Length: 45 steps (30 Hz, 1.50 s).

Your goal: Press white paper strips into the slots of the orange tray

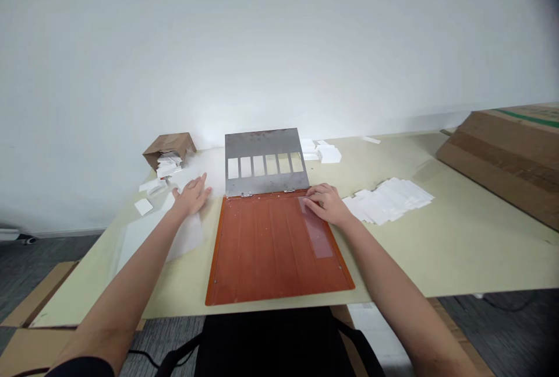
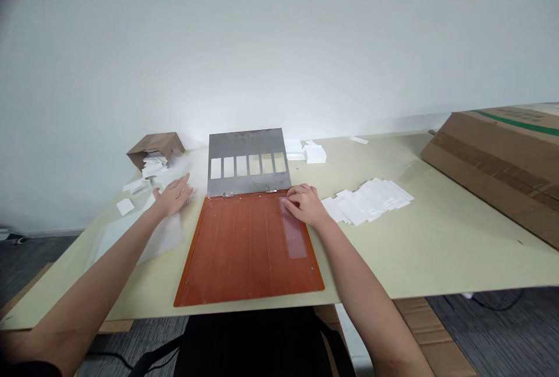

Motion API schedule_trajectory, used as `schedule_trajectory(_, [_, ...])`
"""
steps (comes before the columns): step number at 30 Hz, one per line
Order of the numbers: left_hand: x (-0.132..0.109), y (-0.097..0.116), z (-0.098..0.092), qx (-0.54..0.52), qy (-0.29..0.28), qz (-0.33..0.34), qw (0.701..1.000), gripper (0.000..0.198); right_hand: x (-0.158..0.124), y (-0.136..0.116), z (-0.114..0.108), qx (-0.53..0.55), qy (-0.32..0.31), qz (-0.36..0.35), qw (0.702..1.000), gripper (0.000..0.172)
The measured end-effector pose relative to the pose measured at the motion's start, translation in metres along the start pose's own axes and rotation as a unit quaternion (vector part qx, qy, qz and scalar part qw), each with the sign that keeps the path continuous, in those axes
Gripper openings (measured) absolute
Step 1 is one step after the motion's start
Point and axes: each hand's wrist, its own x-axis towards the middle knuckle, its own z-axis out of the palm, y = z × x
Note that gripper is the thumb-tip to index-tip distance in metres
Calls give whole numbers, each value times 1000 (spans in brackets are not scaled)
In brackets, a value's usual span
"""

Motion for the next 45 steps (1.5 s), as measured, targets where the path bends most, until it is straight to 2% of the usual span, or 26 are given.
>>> schedule_trajectory(3, [-11,-3,-7,-6,15,-34,999,69,-1,0,0,-8,4,6,1000,37])
schedule_trajectory(5, [-28,-9,-13,-7,4,-63,998,75,-2,0,1,-12,9,11,1000,37])
schedule_trajectory(8, [-72,-20,-18,-4,-31,-127,991,86,-3,1,2,-12,18,16,1000,36])
schedule_trajectory(11, [-128,-23,-12,-1,-36,-190,981,99,-5,3,3,-6,27,15,1000,36])
schedule_trajectory(14, [-172,-15,2,3,14,-195,981,89,-7,6,4,4,37,9,999,35])
schedule_trajectory(16, [-189,-9,10,6,30,-183,983,78,-8,8,5,10,46,3,999,34])
schedule_trajectory(19, [-197,-4,14,-1,41,-195,980,67,-10,10,5,16,60,-1,998,31])
schedule_trajectory(26, [-203,-1,5,-12,62,-200,978,52,-11,8,2,24,99,-9,995,31])
schedule_trajectory(31, [-207,-7,3,-35,84,-210,973,50,-9,7,-1,36,111,-5,993,34])
schedule_trajectory(34, [-211,-11,0,-64,117,-216,967,53,-7,1,-6,46,122,7,991,34])
schedule_trajectory(37, [-221,-3,-6,-142,206,-214,944,58,-7,-26,-18,57,137,25,989,30])
schedule_trajectory(39, [-227,11,-11,-210,268,-186,922,56,-10,-62,-27,83,123,31,988,25])
schedule_trajectory(40, [-230,20,-13,-232,283,-161,916,54,-13,-85,-30,135,91,52,985,22])
schedule_trajectory(43, [-234,52,-16,-281,278,-87,914,52,-22,-158,-31,290,-37,88,952,24])
schedule_trajectory(44, [-235,63,-16,-297,272,-71,913,51,-23,-180,-28,329,-64,101,937,25])
schedule_trajectory(45, [-235,72,-14,-305,263,-61,913,50,-23,-198,-22,363,-65,118,922,26])
